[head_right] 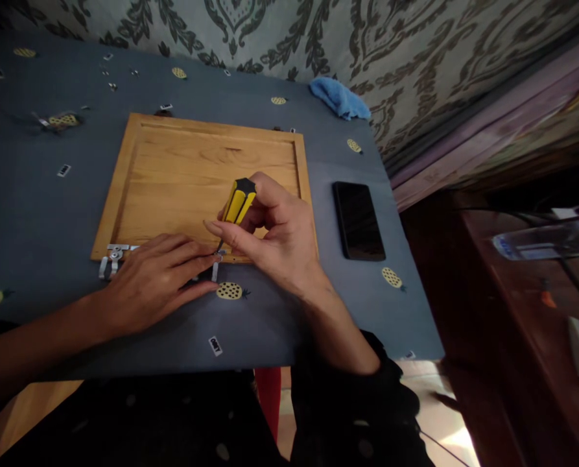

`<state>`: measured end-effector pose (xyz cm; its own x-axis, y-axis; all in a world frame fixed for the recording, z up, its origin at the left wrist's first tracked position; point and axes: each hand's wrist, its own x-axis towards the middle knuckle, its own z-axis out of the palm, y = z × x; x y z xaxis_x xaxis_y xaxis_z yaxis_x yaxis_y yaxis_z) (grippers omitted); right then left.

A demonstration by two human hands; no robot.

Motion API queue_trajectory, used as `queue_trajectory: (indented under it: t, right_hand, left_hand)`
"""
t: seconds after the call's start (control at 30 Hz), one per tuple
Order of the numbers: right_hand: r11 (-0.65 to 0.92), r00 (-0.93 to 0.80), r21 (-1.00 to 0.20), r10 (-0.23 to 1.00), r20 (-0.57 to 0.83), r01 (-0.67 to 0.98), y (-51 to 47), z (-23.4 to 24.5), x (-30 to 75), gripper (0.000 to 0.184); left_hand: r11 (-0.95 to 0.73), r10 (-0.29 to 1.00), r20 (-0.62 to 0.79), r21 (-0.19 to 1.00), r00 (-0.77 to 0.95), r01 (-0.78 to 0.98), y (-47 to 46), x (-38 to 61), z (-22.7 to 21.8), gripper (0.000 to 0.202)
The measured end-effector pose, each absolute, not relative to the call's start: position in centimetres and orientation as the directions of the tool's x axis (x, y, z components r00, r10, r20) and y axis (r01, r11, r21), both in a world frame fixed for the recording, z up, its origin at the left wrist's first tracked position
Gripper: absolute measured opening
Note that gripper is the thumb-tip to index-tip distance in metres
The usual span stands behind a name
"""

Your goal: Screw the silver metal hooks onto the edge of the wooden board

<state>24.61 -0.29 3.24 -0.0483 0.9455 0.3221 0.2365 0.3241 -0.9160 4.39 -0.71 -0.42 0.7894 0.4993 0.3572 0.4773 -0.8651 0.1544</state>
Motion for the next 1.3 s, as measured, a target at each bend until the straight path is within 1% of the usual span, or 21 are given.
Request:
queue_trajectory:
  t: [0.1, 0.23, 0.3, 0.37, 0.47, 0.6, 0.7, 0.8, 0.93, 1.0, 1.07, 1.2, 1.3]
  right_hand:
    - [0.316, -0.082, -0.925, 0.949, 0.305, 0.210, -0.2, 3.4, 24.9, 0.028]
    - [0.301, -0.199, -0.945, 0.941, 0.272, 0.129, -0.1, 3.7, 25.5, 0.024]
    - [0.310, -0.227, -0.944, 0.933, 0.278, 0.116, -0.1, 3.7, 25.6, 0.021]
    - [0.321, -0.194, -0.937, 0.936, 0.293, 0.134, -0.2, 3.6, 25.5, 0.019]
    - [0.336, -0.101, -0.922, 0.941, 0.322, 0.194, -0.2, 3.2, 25.0, 0.023]
    - [0.360, 0.001, -0.896, 0.928, 0.373, 0.262, -0.2, 2.7, 24.3, 0.034]
    - [0.362, 0.039, -0.892, 0.922, 0.385, 0.270, -0.2, 2.4, 23.9, 0.038]
    - [0.396, 0.070, -0.877, 0.901, 0.429, 0.270, -0.3, 2.3, 23.7, 0.034]
    - [0.425, 0.149, -0.860, 0.866, 0.477, 0.283, -0.4, 2.7, 23.8, 0.024]
    - [0.431, 0.155, -0.864, 0.865, 0.478, 0.259, -0.4, 2.9, 24.0, 0.022]
    - [0.424, 0.135, -0.871, 0.875, 0.465, 0.247, -0.4, 3.0, 24.0, 0.025]
    - [0.387, 0.088, -0.874, 0.900, 0.428, 0.295, -0.4, 2.7, 24.0, 0.032]
    - [0.404, 0.072, -0.860, 0.893, 0.445, 0.310, -0.3, 2.3, 23.9, 0.031]
  left_hand:
    - [-0.868, 0.495, 0.360, 0.159, 0.791, 0.470, -0.7, 4.4, -0.4, 0.028]
    - [-0.864, 0.501, 0.358, 0.152, 0.788, 0.480, -0.6, 4.4, -0.4, 0.028]
    - [-0.864, 0.501, 0.355, 0.151, 0.789, 0.480, -0.6, 4.4, -0.4, 0.029]
    - [-0.866, 0.499, 0.352, 0.155, 0.792, 0.476, -0.6, 4.4, -0.4, 0.029]
    - [-0.866, 0.499, 0.342, 0.153, 0.796, 0.476, -0.6, 4.4, -0.3, 0.028]
    - [-0.863, 0.502, 0.336, 0.144, 0.797, 0.484, -0.7, 4.4, -0.3, 0.026]
    - [-0.864, 0.501, 0.362, 0.149, 0.786, 0.482, -0.7, 4.5, -0.3, 0.026]
    - [-0.863, 0.503, 0.367, 0.154, 0.783, 0.482, -0.7, 4.5, -0.3, 0.026]
    - [-0.868, 0.496, 0.372, 0.168, 0.785, 0.468, -0.7, 4.4, -0.3, 0.028]
    - [-0.870, 0.492, 0.376, 0.171, 0.785, 0.463, -0.7, 4.4, -0.3, 0.029]
    - [-0.867, 0.496, 0.374, 0.169, 0.784, 0.468, -0.7, 4.4, -0.3, 0.028]
    - [-0.864, 0.501, 0.368, 0.162, 0.784, 0.476, -0.7, 4.4, -0.3, 0.026]
    - [-0.865, 0.499, 0.375, 0.162, 0.781, 0.475, -0.7, 4.4, -0.4, 0.027]
